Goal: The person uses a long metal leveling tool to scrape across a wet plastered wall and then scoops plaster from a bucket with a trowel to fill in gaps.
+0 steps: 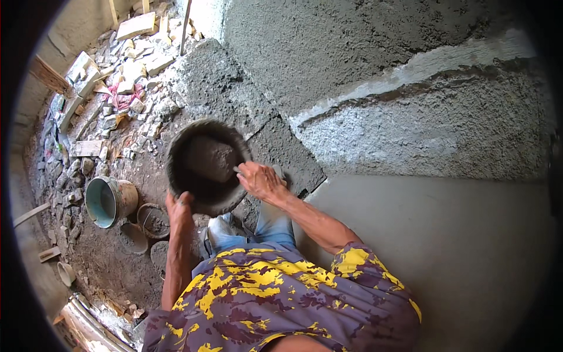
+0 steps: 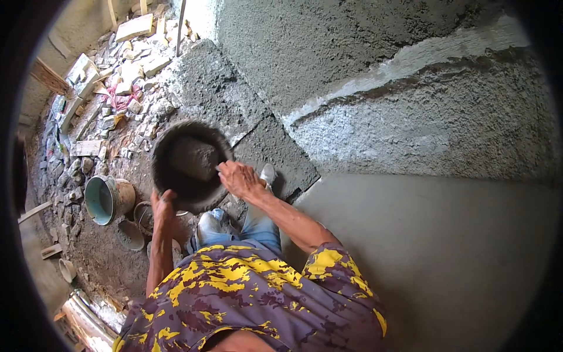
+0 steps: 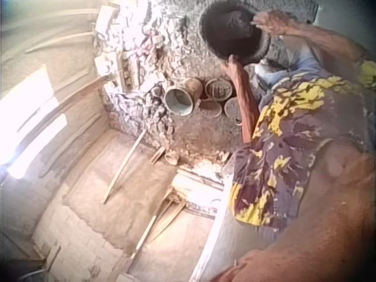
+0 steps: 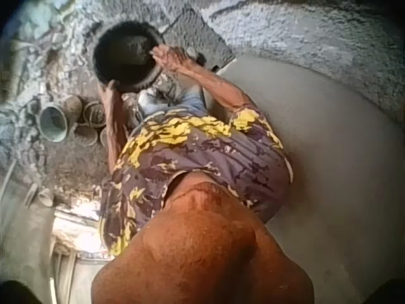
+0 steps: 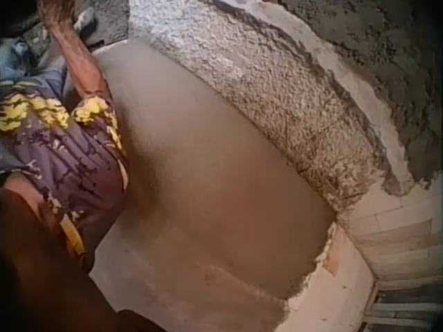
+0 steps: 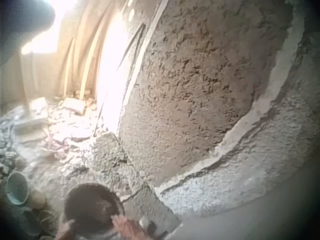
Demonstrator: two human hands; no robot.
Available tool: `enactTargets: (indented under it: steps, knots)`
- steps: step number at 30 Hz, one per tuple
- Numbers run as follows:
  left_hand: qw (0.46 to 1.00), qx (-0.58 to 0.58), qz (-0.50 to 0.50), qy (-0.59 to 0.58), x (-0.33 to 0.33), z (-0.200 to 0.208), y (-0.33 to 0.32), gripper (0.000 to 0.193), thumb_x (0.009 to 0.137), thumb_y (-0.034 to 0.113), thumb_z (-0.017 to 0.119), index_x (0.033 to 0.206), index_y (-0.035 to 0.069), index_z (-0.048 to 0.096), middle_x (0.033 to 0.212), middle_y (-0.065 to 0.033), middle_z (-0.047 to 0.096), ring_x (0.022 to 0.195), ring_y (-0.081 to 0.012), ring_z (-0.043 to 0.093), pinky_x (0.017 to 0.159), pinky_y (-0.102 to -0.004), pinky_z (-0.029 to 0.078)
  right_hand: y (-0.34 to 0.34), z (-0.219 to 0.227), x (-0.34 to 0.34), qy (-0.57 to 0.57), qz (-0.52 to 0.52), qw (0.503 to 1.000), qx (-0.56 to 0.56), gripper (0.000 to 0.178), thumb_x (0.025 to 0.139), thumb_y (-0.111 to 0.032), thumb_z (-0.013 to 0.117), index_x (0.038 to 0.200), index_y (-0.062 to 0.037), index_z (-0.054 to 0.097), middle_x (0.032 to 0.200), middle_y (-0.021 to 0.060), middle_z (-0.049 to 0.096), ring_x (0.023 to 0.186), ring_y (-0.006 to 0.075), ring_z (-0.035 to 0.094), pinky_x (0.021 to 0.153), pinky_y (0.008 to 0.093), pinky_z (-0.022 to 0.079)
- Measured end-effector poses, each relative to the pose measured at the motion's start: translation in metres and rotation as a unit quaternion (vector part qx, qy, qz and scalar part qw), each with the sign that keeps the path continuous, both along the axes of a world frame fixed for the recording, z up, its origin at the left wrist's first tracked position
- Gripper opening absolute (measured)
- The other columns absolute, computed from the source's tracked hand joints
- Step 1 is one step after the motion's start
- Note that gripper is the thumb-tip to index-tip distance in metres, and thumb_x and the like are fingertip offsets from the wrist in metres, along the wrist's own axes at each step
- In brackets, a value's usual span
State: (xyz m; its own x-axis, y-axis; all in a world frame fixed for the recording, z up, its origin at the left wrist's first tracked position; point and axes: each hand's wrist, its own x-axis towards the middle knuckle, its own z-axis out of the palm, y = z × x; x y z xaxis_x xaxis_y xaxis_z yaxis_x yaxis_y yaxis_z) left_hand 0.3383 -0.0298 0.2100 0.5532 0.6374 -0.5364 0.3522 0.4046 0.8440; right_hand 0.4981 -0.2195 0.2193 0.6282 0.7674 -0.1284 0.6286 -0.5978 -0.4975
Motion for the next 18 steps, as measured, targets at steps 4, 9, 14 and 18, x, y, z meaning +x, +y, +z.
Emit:
enactTargets:
  steps: [4, 9, 14, 18]
  knots:
    - [0.995, -0.067, 0.073, -0.018, -0.056, -0.008, 0.027, 0.038, 0.075, 0.014, 0.059, 0.111, 0.007, 0.049, 0.084, -0.0039, 0.054, 0.074, -0.0156, 0.053, 0.066, -0.0308, 0.046, 0.019, 0.032, -0.013, 0.039, 0.134, 0.985, 0.102, 0.023, 0.086, -0.025, 0.055, 0.087, -0.0024, 0.056, 0.077, 0.0136, 0.057, 0.069, 0.0296, 0.062, 0.063, 0.04, 0.052]
    - [0.985, 0.02, 0.169, 0.024, -0.077, -0.02, -0.009, 0.035, 0.076, 0.003, 0.055, 0.11, 0.008, 0.05, 0.081, -0.0019, 0.055, 0.067, -0.0124, 0.052, 0.063, -0.0272, 0.047, -0.032, 0.051, 0.049, 0.438, 0.268, 0.841, 0.17, 0.027, 0.083, -0.019, 0.061, 0.1, 0.0021, 0.061, 0.091, 0.0139, 0.064, 0.07, 0.0261, 0.06, 0.064, 0.0314, 0.049]
    - [0.977, 0.072, 0.152, 0.132, -0.103, -0.037, -0.027, 0.041, 0.073, 0.006, 0.058, 0.112, 0.004, 0.046, 0.079, -0.0044, 0.056, 0.069, -0.0152, 0.053, 0.063, -0.0292, 0.048, -0.228, 0.065, 0.246, 0.159, -0.141, 0.953, 0.217, 0.017, 0.091, -0.015, 0.052, 0.1, -0.005, 0.062, 0.09, 0.0057, 0.061, 0.075, 0.0123, 0.055, 0.069, 0.0248, 0.047]
    - [0.973, -0.058, 0.164, 0.153, -0.041, -0.063, -0.049, 0.023, 0.069, 0.0, 0.052, 0.092, 0.005, 0.054, 0.071, -0.0004, 0.052, 0.056, -0.0109, 0.047, 0.051, -0.026, 0.042, -0.241, 0.213, 0.266, -0.056, -0.229, 0.892, 0.386, 0.02, 0.092, -0.018, 0.053, 0.086, -0.0005, 0.06, 0.073, 0.0033, 0.057, 0.065, 0.0084, 0.053, 0.055, 0.0245, 0.044]
